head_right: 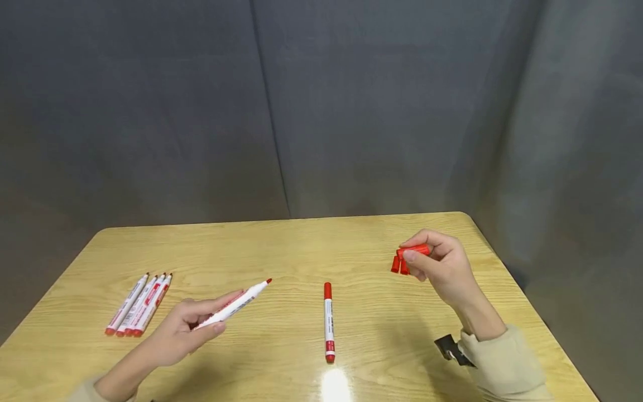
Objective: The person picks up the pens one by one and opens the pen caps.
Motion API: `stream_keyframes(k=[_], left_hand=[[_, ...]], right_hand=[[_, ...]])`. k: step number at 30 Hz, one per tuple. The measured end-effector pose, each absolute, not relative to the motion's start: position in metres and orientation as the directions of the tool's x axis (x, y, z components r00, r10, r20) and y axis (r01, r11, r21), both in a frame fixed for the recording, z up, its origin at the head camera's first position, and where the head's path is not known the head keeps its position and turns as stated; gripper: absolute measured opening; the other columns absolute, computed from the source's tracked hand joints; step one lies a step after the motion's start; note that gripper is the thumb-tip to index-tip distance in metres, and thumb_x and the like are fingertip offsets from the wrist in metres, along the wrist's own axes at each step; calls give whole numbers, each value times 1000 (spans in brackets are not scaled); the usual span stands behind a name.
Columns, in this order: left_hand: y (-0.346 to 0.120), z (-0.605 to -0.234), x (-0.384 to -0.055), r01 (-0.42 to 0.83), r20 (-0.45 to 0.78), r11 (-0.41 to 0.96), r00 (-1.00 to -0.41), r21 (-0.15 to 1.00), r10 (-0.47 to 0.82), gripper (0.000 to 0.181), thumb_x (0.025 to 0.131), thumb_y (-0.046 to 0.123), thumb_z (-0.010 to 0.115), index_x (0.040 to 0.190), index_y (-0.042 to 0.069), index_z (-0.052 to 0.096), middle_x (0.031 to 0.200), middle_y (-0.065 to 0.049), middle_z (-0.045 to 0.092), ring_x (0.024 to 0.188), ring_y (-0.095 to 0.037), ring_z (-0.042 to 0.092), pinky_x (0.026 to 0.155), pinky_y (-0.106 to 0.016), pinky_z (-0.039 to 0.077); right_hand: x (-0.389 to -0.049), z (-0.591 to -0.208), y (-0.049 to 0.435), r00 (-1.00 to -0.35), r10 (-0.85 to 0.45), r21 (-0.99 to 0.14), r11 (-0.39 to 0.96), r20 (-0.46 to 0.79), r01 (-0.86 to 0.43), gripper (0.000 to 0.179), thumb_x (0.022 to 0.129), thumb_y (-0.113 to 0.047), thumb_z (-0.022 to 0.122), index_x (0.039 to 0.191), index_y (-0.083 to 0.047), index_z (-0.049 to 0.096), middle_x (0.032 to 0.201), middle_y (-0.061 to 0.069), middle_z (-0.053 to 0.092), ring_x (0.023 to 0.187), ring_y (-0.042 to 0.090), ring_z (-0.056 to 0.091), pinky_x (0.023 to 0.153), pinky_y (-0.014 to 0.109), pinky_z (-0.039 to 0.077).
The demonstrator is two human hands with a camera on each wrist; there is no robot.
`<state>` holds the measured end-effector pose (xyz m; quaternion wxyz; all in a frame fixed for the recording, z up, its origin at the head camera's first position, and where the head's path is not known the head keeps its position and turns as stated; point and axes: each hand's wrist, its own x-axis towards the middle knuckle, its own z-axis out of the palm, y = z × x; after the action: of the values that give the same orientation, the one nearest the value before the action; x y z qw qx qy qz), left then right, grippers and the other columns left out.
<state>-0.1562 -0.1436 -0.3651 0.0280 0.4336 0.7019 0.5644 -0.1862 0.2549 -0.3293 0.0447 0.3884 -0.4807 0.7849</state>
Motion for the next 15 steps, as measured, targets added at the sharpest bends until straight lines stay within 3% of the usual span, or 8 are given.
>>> stream_keyframes(k=[3, 5, 9, 15], left_hand=[[-156, -369, -155, 596, 457, 25, -641, 803, 617, 54, 82, -15, 53, 133, 2, 46, 49, -2, 37, 37, -9, 25, 31, -14, 23], [-160, -370, -155, 598, 464, 26, -648, 801, 605, 56, 81, -15, 53, 133, 3, 46, 48, -3, 37, 35, -13, 26, 31, -14, 23], [-169, -371, -153, 600, 474, 47, -675, 798, 566, 58, 80, -17, 54, 133, 4, 47, 46, -2, 34, 34, -13, 26, 30, -14, 23], [-187, -369, -147, 580, 441, 181, -755, 794, 486, 53, 81, -11, 59, 131, 4, 50, 44, -2, 31, 38, -3, 23, 31, -15, 20]], right_hand=[[-181, -329, 258, -725, -385, -819, -334, 571, -467, 28, 83, 19, 47, 97, 2, 65, 77, 2, 60, 53, 20, 34, 46, 31, 25], [-179, -330, 256, -747, -392, -843, -276, 538, -462, 29, 82, 18, 50, 96, -2, 65, 76, -1, 59, 53, 19, 36, 47, 32, 24], [-177, -335, 254, -772, -359, -849, -289, 525, -443, 28, 80, 19, 51, 95, -1, 64, 76, 1, 60, 54, 16, 40, 47, 32, 25], [-175, -339, 259, -816, -318, -866, -309, 483, -392, 28, 81, 19, 52, 95, -1, 65, 78, 3, 62, 61, 10, 51, 52, 24, 38]])
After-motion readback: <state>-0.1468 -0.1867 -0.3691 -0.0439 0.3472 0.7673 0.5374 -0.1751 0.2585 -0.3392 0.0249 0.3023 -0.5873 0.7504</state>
